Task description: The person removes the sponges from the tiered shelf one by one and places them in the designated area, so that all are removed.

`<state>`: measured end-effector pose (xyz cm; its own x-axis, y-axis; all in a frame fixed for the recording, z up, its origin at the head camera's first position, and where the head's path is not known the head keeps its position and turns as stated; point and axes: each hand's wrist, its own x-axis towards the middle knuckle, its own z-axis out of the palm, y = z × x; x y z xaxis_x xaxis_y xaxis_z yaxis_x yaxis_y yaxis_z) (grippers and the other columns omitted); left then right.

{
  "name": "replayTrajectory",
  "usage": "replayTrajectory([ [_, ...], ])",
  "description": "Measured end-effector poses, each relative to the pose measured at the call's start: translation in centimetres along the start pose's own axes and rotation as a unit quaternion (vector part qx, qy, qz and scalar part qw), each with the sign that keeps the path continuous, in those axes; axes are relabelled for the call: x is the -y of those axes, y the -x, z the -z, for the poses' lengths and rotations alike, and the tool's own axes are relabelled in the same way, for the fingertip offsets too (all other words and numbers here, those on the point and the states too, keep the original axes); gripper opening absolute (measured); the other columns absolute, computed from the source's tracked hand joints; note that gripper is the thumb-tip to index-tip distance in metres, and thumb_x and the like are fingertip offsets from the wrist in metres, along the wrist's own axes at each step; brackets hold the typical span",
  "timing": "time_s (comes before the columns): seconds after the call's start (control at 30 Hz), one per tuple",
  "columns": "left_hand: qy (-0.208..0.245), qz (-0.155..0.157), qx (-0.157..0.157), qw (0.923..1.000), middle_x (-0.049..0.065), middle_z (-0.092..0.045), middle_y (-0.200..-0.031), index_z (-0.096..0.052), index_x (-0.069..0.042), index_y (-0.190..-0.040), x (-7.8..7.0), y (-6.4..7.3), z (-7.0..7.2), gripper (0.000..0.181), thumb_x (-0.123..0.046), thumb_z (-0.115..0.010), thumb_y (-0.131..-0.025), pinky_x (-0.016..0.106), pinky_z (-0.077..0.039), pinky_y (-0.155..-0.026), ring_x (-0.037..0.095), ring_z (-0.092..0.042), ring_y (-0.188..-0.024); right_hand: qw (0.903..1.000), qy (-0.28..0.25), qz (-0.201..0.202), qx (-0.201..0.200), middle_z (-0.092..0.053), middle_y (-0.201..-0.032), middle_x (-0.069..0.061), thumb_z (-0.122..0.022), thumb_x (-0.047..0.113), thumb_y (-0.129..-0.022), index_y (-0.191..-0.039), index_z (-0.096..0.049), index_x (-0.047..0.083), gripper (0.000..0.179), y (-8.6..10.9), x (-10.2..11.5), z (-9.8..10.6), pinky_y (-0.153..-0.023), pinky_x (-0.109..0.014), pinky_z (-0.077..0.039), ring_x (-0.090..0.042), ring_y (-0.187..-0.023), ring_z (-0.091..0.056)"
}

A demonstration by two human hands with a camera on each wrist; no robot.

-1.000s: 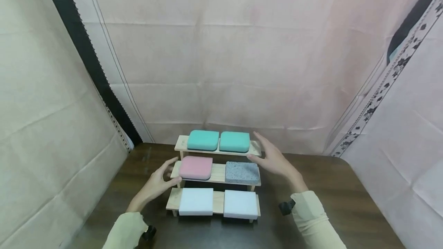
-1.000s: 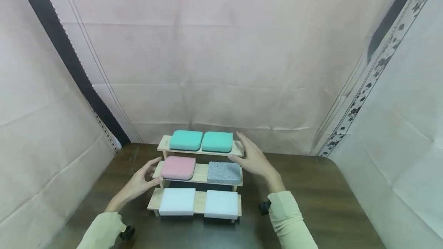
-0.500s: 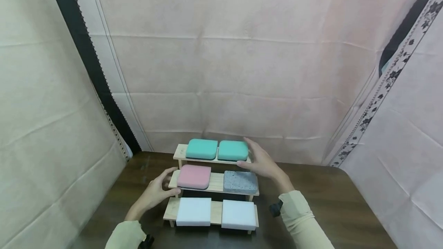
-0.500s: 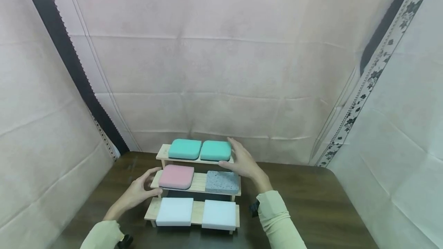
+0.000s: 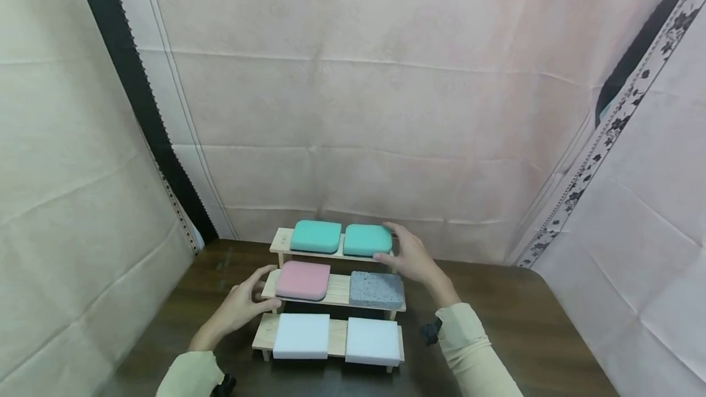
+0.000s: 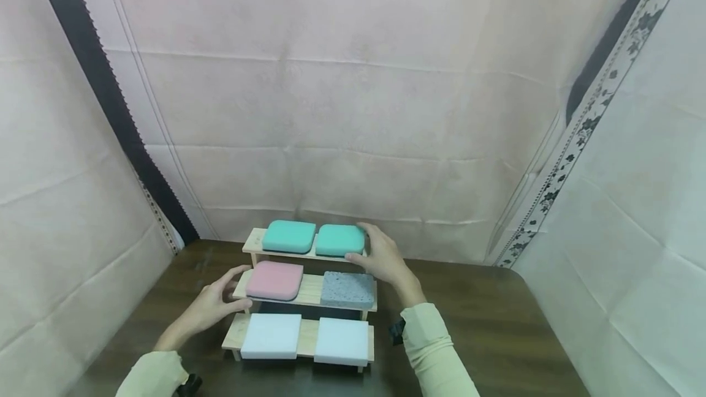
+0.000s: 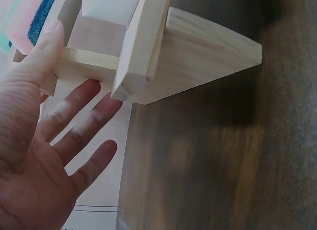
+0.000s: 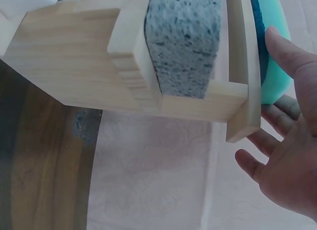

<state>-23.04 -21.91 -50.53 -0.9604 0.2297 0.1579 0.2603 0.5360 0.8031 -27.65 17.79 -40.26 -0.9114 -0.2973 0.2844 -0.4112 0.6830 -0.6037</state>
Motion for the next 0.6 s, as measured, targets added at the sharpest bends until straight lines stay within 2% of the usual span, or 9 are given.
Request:
replayTrajectory([
  [0.2,-0.011,0.003,0.003,0.9999,0.006,-0.073,-0.106,-0.035,-0.022,-0.152,0.2,0.2,0.1,0.08,-0.036,-0.08,-0.087,0.047,-0.055,-0.083,0.02,-0.07,-0.096,0.9998,0.005,0.011,0.016,-0.047,-0.149,-0.012,-0.08,0.037,-0.087,-0.15,-0.04,0.008,0.08,0.1,0.4,0.8,-0.1,-0.049,-0.046,-0.033,-0.13,-0.052],
  [0.33,-0.006,0.0,0.009,0.9999,0.008,-0.073,-0.108,-0.034,-0.019,-0.153,0.3,0.0,0.1,0.081,-0.036,-0.079,-0.087,0.048,-0.055,-0.083,0.023,-0.07,-0.098,0.9997,0.014,0.011,0.015,-0.048,-0.148,-0.012,-0.08,0.034,-0.087,-0.15,-0.041,0.008,0.078,0.2,0.7,1.5,-0.1,-0.047,-0.047,-0.032,-0.128,-0.054],
  [0.43,-0.004,0.0,0.011,0.9999,0.01,-0.073,-0.109,-0.033,-0.019,-0.153,0.3,-0.2,0.0,0.082,-0.037,-0.079,-0.087,0.048,-0.056,-0.083,0.023,-0.071,-0.098,0.9996,0.021,0.011,0.012,-0.049,-0.147,-0.013,-0.08,0.031,-0.087,-0.149,-0.042,0.007,0.076,0.3,0.7,2.2,-0.097,-0.047,-0.049,-0.034,-0.125,-0.056],
  [0.6,-0.015,0.008,0.008,0.9998,0.004,-0.073,-0.099,-0.032,-0.022,-0.154,0.1,-0.2,-0.3,0.082,-0.039,-0.078,-0.088,0.049,-0.054,-0.083,0.019,-0.069,-0.094,0.9993,0.032,0.012,0.015,-0.05,-0.146,-0.013,-0.079,0.032,-0.089,-0.149,-0.042,0.008,0.075,0.5,0.5,2.9,-0.1,-0.049,-0.046,-0.034,-0.127,-0.053],
])
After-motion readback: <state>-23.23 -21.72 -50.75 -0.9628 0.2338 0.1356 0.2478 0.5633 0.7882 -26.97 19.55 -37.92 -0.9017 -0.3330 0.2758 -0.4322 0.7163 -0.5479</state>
